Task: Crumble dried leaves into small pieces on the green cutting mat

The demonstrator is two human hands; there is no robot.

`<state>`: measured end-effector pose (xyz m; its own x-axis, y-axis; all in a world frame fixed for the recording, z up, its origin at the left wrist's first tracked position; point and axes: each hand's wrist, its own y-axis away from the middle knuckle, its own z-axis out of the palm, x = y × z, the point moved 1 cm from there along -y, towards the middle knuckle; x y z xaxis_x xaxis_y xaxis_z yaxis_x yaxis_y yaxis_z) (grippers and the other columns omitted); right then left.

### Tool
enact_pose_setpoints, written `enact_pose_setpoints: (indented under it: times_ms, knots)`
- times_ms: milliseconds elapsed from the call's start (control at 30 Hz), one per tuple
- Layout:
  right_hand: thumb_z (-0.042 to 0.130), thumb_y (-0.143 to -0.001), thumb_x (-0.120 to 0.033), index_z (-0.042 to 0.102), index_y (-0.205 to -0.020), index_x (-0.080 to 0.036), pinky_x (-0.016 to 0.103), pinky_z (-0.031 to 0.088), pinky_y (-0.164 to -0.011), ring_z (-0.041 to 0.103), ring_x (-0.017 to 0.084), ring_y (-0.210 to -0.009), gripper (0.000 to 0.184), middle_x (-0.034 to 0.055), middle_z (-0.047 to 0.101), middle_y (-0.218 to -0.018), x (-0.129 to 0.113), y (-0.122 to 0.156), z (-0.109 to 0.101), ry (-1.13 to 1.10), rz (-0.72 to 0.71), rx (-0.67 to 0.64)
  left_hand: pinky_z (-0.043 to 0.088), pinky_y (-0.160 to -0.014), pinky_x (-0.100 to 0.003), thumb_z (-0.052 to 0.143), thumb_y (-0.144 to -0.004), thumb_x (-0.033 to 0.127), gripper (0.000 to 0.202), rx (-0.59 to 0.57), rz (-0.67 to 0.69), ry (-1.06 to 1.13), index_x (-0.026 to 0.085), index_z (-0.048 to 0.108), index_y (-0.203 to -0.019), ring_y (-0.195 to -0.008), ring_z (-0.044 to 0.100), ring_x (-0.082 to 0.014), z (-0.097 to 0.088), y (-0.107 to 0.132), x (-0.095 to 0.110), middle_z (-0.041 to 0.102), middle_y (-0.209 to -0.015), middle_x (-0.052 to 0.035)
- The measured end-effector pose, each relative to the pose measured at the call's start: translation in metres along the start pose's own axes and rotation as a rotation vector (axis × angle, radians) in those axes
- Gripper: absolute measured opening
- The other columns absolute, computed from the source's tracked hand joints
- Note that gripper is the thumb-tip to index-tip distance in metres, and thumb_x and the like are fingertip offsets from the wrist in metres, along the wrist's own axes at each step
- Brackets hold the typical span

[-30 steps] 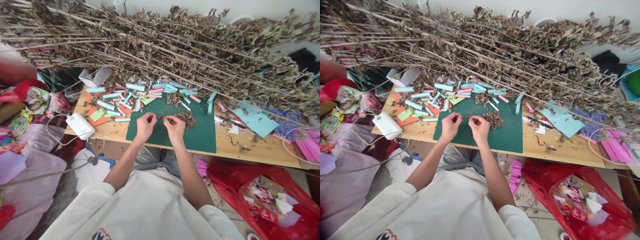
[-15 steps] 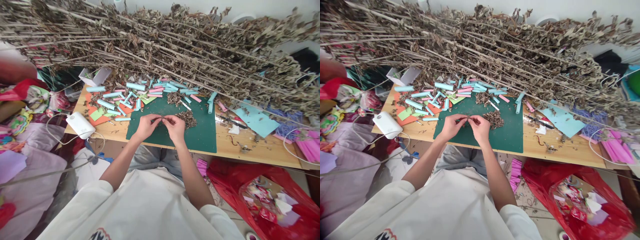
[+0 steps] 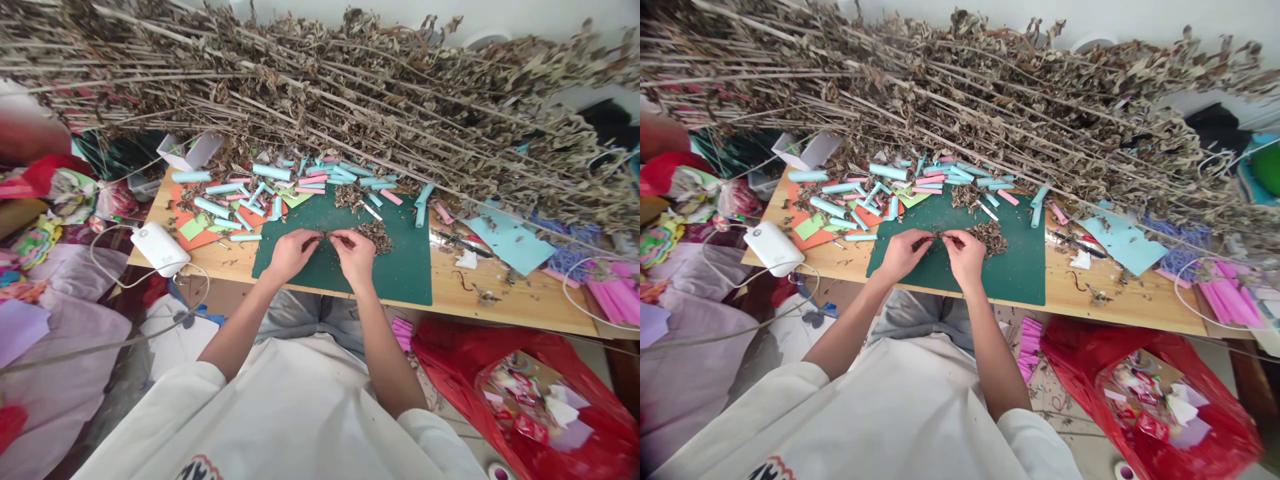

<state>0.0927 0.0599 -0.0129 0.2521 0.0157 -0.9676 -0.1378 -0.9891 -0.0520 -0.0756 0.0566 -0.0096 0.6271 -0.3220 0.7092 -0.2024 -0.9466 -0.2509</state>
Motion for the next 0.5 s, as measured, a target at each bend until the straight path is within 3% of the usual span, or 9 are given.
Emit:
enact_pose_setpoints:
  times_ms: [133, 267, 367, 500]
  knots:
    - [0.066, -0.075, -0.029, 0.074, -0.085, -0.018, 0.031, 0.055, -0.069, 0.068, 0.019, -0.072, 0.016, 0.0052, 0.074, -0.082, 0.0027, 0.0006, 0.0032, -0.061, 0.025, -0.051, 0.051, -0.074, -0.028, 0.057, -0.091, 0.028, 0.023, -0.014, 0.025, -0.03, 0.022, 0.067, -0.11, -0.09, 0.065, -0.0176, 0.0007, 0.0028, 0.0043, 0.068, -0.105, -0.0067]
    - [0.069, -0.072, -0.029, 0.072, -0.086, -0.019, 0.032, 0.056, -0.071, 0.069, 0.02, -0.074, 0.018, 0.005, 0.074, -0.082, 0.0032, 0.0007, 0.0049, -0.138, 0.053, -0.076, 0.051, -0.072, -0.026, 0.057, -0.091, 0.027, 0.015, 0.06, 0.022, 0.041, 0.02, 0.068, -0.098, -0.094, 0.064, -0.0172, 0.0023, 0.0001, 0.0044, 0.067, -0.102, -0.0066]
    - [0.069, -0.072, -0.03, 0.071, -0.086, -0.019, 0.032, 0.056, -0.071, 0.069, 0.02, -0.075, 0.018, 0.005, 0.073, -0.082, 0.0017, 0.0001, 0.0042, -0.162, 0.054, -0.073, 0.051, -0.067, -0.025, 0.062, -0.086, 0.022, 0.011, 0.066, 0.005, 0.06, 0.019, 0.066, -0.095, -0.087, 0.064, -0.0163, 0.0025, -0.0032, 0.005, 0.067, -0.098, -0.0055]
    - [0.068, -0.073, -0.029, 0.071, -0.084, -0.019, 0.031, 0.055, -0.068, 0.067, 0.019, -0.071, 0.015, 0.0044, 0.072, -0.079, 0.0008, -0.0005, 0.0024, -0.141, 0.049, -0.075, 0.051, -0.067, -0.026, 0.064, -0.084, 0.024, 0.023, 0.045, -0.011, 0.092, 0.02, 0.065, -0.107, -0.074, 0.062, -0.0134, 0.0005, -0.0059, 0.0105, 0.067, -0.104, -0.0063]
